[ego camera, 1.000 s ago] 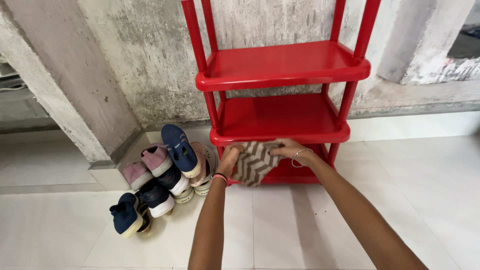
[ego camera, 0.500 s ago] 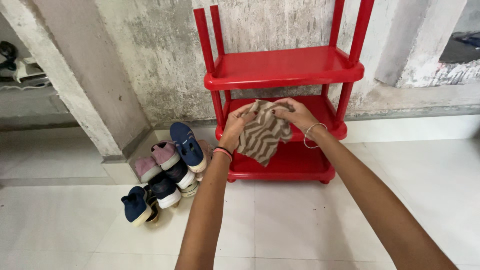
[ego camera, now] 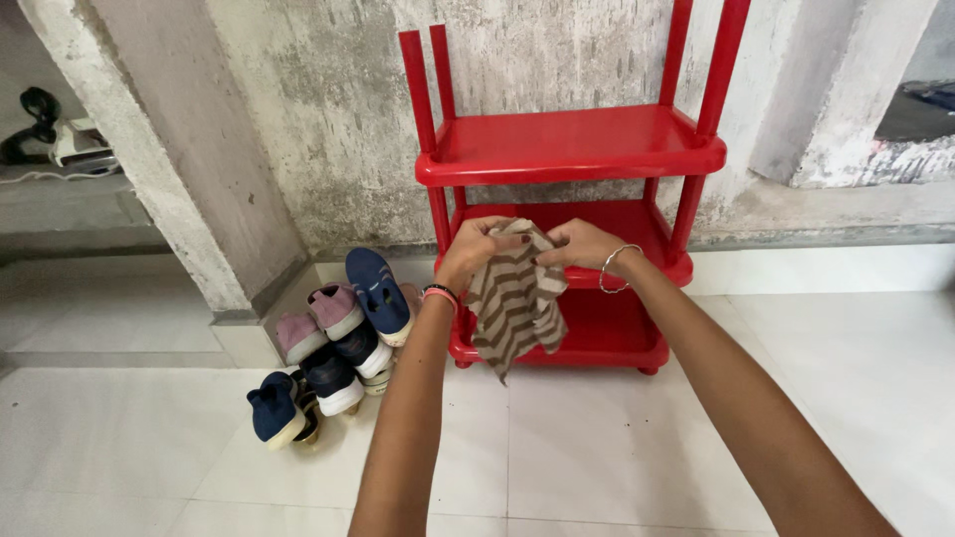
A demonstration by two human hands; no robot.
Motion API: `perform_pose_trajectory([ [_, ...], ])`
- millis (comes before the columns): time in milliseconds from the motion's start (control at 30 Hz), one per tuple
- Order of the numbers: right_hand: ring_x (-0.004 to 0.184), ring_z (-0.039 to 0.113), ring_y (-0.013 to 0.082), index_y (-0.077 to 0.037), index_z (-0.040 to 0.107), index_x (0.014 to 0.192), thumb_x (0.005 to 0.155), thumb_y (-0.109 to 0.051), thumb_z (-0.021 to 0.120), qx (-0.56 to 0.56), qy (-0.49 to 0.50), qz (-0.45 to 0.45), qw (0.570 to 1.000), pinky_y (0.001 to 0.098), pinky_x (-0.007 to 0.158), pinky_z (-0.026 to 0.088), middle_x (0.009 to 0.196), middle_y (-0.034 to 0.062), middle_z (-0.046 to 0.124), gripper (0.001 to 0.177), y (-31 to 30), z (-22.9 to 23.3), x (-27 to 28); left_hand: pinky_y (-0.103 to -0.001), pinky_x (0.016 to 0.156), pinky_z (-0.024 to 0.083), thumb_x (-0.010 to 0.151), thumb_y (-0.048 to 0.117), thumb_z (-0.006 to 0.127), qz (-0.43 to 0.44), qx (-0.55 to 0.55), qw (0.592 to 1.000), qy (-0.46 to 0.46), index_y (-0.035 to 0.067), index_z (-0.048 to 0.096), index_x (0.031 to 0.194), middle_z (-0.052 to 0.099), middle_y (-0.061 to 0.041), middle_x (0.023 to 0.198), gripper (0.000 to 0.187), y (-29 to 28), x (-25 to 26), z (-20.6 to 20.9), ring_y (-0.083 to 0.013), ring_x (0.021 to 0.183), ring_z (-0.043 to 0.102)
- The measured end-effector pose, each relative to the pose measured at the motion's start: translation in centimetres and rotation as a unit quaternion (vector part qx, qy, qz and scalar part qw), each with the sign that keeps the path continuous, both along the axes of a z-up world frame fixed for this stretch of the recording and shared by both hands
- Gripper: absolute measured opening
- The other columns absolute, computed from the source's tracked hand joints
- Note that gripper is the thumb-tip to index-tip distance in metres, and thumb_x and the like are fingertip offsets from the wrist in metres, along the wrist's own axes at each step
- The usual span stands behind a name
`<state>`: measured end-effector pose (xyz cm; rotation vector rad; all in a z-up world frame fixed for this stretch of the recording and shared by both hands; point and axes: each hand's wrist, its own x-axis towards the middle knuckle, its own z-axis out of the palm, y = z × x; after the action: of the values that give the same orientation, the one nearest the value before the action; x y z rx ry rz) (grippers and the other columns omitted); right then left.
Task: The person removes multiple pairs of shoes from a red three-tier shoe rack and places them on the floor. Then the person wipes the empty rack with a cloth.
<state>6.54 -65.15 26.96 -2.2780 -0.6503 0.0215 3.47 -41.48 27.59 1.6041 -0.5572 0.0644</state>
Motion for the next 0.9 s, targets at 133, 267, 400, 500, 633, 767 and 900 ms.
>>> perform_pose_trajectory([
  [133,0.075,0.063,0.0136,-0.007,0.076,0.086,0.080,-0.033,0.079,0.013,-0.047,-0.030,0.998,0.0329,0.072,0.051,0.079,0.0044,0.072,0.027,-2.0,1.5,0.3,-0.032,0.075,0.059,0.069,0.014,0.086,0.047,0.130,0.990,-0.032,-0.001,0.079,0.104,0.080,-0.010,0.093,0.040,1.4,1.2,-1.2,-0.0168,0.079,0.074],
  [267,0.071,0.065,0.0149,-0.004,0.073,0.079,0.077,-0.031,0.081,-0.051,-0.077,-0.090,0.992,0.0347,0.069,0.053,0.076,0.0057,0.072,0.028,-3.2,1.5,-0.5,-0.036,0.076,0.058,0.061,0.024,0.090,0.143,0.299,0.935,-0.123,0.003,0.080,0.098,0.078,-0.015,0.085,0.043,1.6,2.2,-2.8,-0.0231,0.076,0.075],
  [400,0.071,0.063,0.0178,-0.004,0.070,0.078,0.079,-0.032,0.081,-0.083,-0.098,-0.095,0.987,0.0367,0.067,0.051,0.076,0.0086,0.071,0.030,-4.7,1.1,-1.0,-0.041,0.079,0.059,0.062,0.026,0.087,0.205,0.382,0.887,-0.158,0.007,0.079,0.096,0.075,-0.019,0.088,0.039,1.8,2.1,-3.3,-0.0323,0.084,0.075],
  [500,0.070,0.063,0.0191,-0.003,0.070,0.083,0.078,-0.031,0.081,-0.089,-0.115,-0.097,0.985,0.0373,0.066,0.051,0.077,0.0101,0.070,0.030,-6.4,1.0,-1.1,-0.047,0.081,0.056,0.070,0.028,0.084,0.260,0.436,0.850,-0.138,0.011,0.081,0.095,0.073,-0.020,0.091,0.030,1.4,1.5,-3.3,-0.0379,0.090,0.071],
  [633,0.072,0.064,0.0189,-0.001,0.070,0.092,0.078,-0.028,0.080,-0.077,-0.120,-0.109,0.984,0.0378,0.068,0.052,0.079,0.0088,0.070,0.031,-7.8,1.1,-1.3,-0.051,0.079,0.056,0.072,0.019,0.080,0.334,0.341,0.841,-0.255,0.012,0.080,0.097,0.071,-0.020,0.100,0.025,-0.2,0.2,-3.7,-0.0417,0.089,0.070],
  [767,0.070,0.067,0.0177,-0.001,0.071,0.100,0.084,-0.026,0.078,-0.116,-0.137,-0.101,0.979,0.0363,0.068,0.054,0.079,0.0066,0.069,0.031,-7.5,1.8,-1.4,-0.053,0.074,0.056,0.077,0.005,0.070,0.375,0.358,0.802,-0.297,0.009,0.074,0.112,0.067,-0.018,0.108,0.035,-1.7,0.0,-3.8,-0.0447,0.081,0.069],
  [900,0.054,0.067,0.0215,-0.008,0.075,0.114,0.094,-0.014,0.060,-0.176,0.041,-0.131,0.975,0.0359,0.056,0.057,0.074,0.0120,0.071,0.025,-5.9,4.3,-3.2,-0.051,0.068,0.057,0.084,0.005,0.068,0.323,0.434,0.784,-0.305,0.009,0.070,0.122,0.071,-0.020,0.103,0.038,-2.0,-1.5,-2.6,-0.0417,0.080,0.072],
])
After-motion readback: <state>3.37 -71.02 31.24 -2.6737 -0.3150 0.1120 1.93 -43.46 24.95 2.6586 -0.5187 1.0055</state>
